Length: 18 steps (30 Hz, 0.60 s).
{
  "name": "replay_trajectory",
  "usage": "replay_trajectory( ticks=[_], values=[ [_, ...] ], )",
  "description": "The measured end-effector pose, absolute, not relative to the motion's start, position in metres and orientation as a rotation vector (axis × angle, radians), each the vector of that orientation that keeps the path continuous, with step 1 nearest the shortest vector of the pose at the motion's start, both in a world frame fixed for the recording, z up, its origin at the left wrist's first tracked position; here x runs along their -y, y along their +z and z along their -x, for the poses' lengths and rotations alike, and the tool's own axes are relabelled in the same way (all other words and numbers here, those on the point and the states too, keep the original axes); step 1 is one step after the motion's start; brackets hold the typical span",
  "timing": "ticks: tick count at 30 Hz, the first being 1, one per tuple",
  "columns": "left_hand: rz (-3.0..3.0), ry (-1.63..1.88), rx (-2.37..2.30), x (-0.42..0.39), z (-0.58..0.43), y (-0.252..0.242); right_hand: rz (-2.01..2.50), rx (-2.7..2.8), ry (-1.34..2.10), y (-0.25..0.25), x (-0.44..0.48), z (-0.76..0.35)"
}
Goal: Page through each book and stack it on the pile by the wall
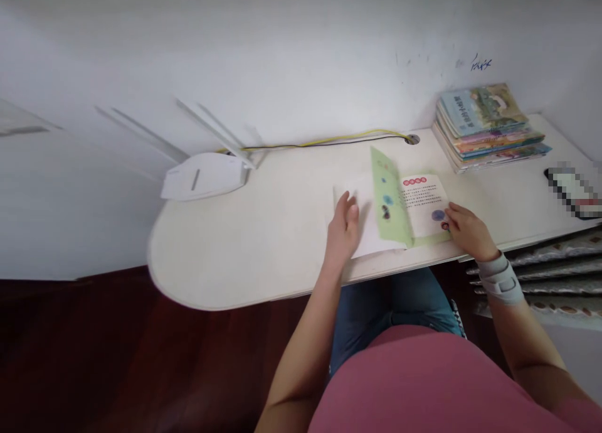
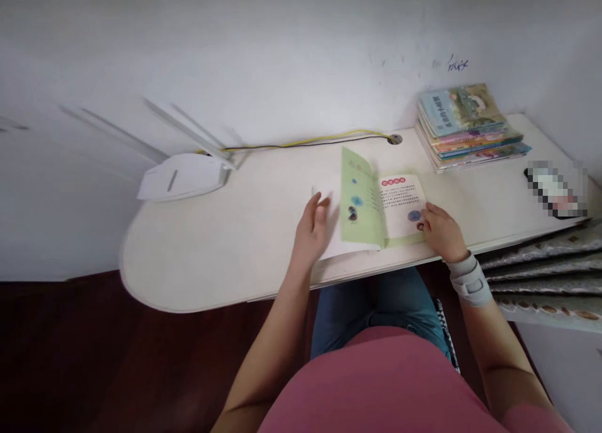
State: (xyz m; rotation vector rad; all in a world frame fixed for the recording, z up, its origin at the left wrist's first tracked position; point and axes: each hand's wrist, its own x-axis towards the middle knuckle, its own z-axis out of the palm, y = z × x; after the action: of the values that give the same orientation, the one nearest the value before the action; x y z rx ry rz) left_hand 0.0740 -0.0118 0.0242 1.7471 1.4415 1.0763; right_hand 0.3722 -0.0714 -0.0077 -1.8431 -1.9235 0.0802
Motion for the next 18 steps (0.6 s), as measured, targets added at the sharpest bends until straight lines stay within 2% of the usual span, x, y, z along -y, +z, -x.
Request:
replay_trajectory(
  ticks=[6,8,12,18],
  values=[
    [-1.598,1.090,-1.355,0.013,-0.076,0.008,1.524,1.591,-0.306,0.049,0.093,-0.336],
    [-1.527,1.137,-1.405,0.013,-0.078,0.004,1.403,1.629,-0.371,0.070,0.097,-0.313],
    [-1.441,1.129,-1.420,0.012,-0.081,0.002,1.214,2.252,-0.114,0.080,0.071,-0.265],
    [-1.915,0.754,-1.267,0.011,-0.073,0.013,1.274,2.757,0.126,0.059,0.008,-0.237]
  ],
)
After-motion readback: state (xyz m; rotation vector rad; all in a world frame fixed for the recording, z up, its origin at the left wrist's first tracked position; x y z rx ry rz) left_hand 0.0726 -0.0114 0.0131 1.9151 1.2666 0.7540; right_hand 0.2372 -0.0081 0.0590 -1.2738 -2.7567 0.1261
